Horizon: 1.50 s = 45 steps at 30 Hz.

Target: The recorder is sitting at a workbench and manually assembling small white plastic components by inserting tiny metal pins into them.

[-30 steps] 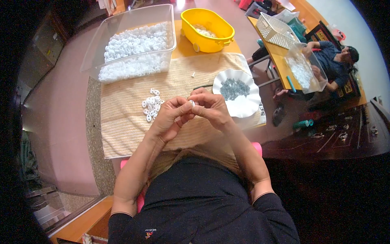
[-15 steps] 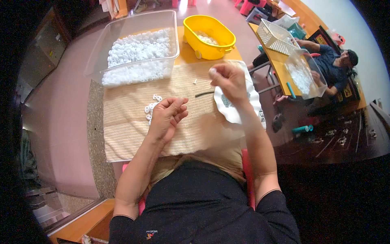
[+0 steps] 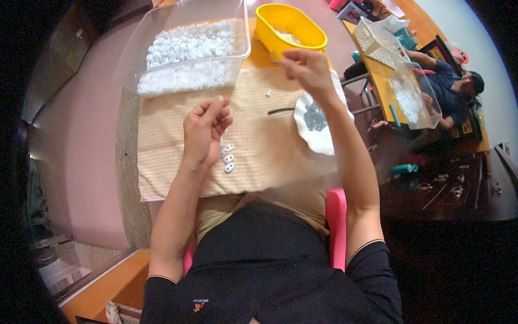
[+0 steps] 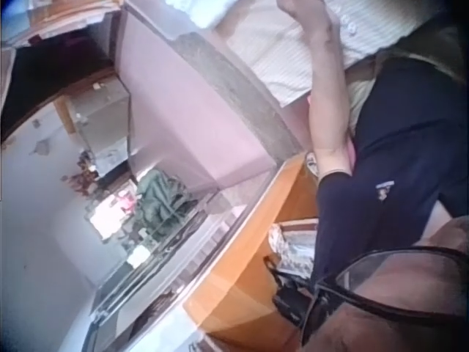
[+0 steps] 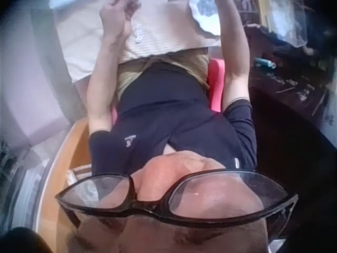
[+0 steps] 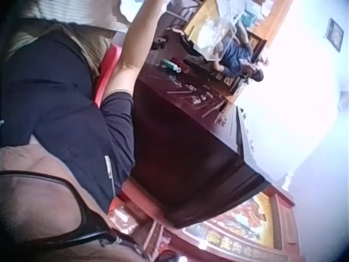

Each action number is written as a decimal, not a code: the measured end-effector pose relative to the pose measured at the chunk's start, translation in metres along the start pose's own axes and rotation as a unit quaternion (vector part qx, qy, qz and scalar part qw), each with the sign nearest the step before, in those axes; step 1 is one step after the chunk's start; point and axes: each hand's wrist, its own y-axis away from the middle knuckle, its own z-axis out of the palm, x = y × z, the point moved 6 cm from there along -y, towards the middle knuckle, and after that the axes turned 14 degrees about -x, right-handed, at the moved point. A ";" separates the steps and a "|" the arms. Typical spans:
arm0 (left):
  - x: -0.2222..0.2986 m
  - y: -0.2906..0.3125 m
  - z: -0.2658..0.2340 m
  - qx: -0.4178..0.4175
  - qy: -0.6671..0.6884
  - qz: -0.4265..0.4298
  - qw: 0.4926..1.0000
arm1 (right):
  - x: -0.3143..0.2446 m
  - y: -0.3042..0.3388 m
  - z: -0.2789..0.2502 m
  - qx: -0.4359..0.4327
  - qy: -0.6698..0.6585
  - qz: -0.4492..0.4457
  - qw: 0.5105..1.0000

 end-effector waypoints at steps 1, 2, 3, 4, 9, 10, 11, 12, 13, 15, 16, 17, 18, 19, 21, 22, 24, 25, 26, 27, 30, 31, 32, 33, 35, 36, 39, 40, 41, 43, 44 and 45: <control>0.003 -0.002 -0.002 0.005 -0.002 0.007 1.000 | 0.004 0.011 0.018 -0.063 -0.012 -0.014 0.998; 0.006 -0.003 -0.005 0.012 -0.005 0.015 1.000 | -0.005 0.024 0.043 -0.109 0.007 0.007 0.994; 0.007 -0.004 -0.005 0.016 -0.002 0.021 1.000 | 0.005 0.038 0.062 -0.136 -0.037 0.044 0.989; 0.006 -0.006 -0.007 0.020 -0.002 0.019 1.000 | 0.009 0.051 0.080 -0.175 -0.010 0.047 0.983; 0.006 -0.004 -0.011 0.022 0.014 0.032 0.999 | -0.016 0.089 0.141 -0.292 0.157 -0.024 0.943; 0.006 -0.004 -0.010 0.021 0.014 0.032 0.999 | -0.017 0.091 0.144 -0.285 0.188 -0.041 0.939; 0.006 -0.003 -0.011 0.022 0.013 0.032 0.999 | -0.015 0.092 0.145 -0.286 0.187 -0.042 0.939; 0.006 -0.003 -0.011 0.022 0.016 0.032 0.999 | -0.013 0.092 0.146 -0.275 0.198 -0.030 0.940; 0.006 -0.002 -0.011 0.021 0.019 0.032 0.999 | -0.011 0.092 0.145 -0.265 0.208 -0.018 0.941; 0.006 -0.002 -0.012 0.024 0.019 0.033 0.999 | -0.014 0.094 0.149 -0.269 0.217 -0.034 0.938; 0.007 -0.002 -0.012 0.026 0.019 0.034 0.999 | -0.016 0.095 0.151 -0.272 0.225 -0.051 0.934; 0.007 -0.003 -0.012 0.026 0.019 0.034 0.999 | -0.017 0.095 0.153 -0.272 0.225 -0.051 0.934; 0.007 -0.003 -0.013 0.027 0.020 0.033 0.999 | -0.017 0.095 0.156 -0.277 0.231 -0.056 0.931; 0.007 -0.002 -0.013 0.028 0.020 0.033 0.999 | -0.018 0.096 0.158 -0.282 0.236 -0.060 0.928; 0.006 -0.003 -0.014 0.026 0.020 0.033 0.999 | -0.017 0.096 0.158 -0.256 0.256 -0.075 0.929; 0.005 -0.004 -0.014 0.023 0.020 0.032 0.999 | -0.017 0.095 0.157 -0.229 0.275 -0.088 0.930; 0.005 -0.004 -0.014 0.024 0.018 0.032 0.999 | -0.015 0.093 0.159 -0.230 0.300 -0.072 0.923; 0.005 -0.004 -0.014 0.026 0.015 0.031 0.999 | -0.013 0.092 0.160 -0.229 0.324 -0.055 0.916; 0.005 -0.004 -0.014 0.024 0.016 0.031 0.999 | -0.015 0.091 0.161 -0.228 0.326 -0.054 0.916; 0.003 -0.005 -0.014 0.026 0.018 0.028 0.999 | -0.015 0.090 0.161 -0.237 0.331 -0.039 0.913; 0.002 -0.004 -0.012 0.032 0.016 0.022 0.999 | -0.013 0.088 0.161 -0.243 0.332 -0.025 0.911; 0.002 -0.003 -0.011 0.036 0.012 0.020 0.999 | -0.013 0.088 0.160 -0.242 0.328 -0.026 0.913; 0.002 -0.003 -0.011 0.035 0.012 0.020 0.999 | -0.013 0.087 0.160 -0.241 0.329 -0.026 0.913; 0.001 -0.003 -0.011 0.035 0.008 0.017 0.999 | -0.012 0.086 0.161 -0.241 0.333 -0.019 0.911; 0.001 -0.003 -0.011 0.033 0.005 0.015 0.999 | -0.010 0.086 0.160 -0.239 0.339 -0.013 0.910; 0.000 -0.003 -0.011 0.030 0.003 0.010 0.999 | -0.009 0.087 0.159 -0.231 0.331 -0.038 0.914; -0.002 -0.002 -0.009 0.019 -0.025 0.007 0.999 | -0.006 0.088 0.149 -0.204 0.232 -0.035 0.950; -0.002 -0.002 -0.008 0.012 -0.051 0.008 0.999 | -0.002 0.088 0.143 -0.185 0.138 -0.006 0.973; -0.003 -0.001 -0.006 0.010 -0.051 0.007 0.999 | 0.000 0.088 0.138 -0.152 0.099 -0.006 0.983; -0.006 -0.001 0.003 -0.039 -0.115 -0.005 0.993 | 0.011 0.087 0.127 -0.101 -0.002 0.023 0.995; -0.007 -0.001 0.005 -0.063 -0.135 -0.002 0.989 | 0.010 0.086 0.123 -0.079 -0.059 0.029 0.995; -0.008 -0.001 0.006 -0.064 -0.134 -0.002 0.989 | 0.007 0.086 0.118 -0.057 -0.115 0.035 0.991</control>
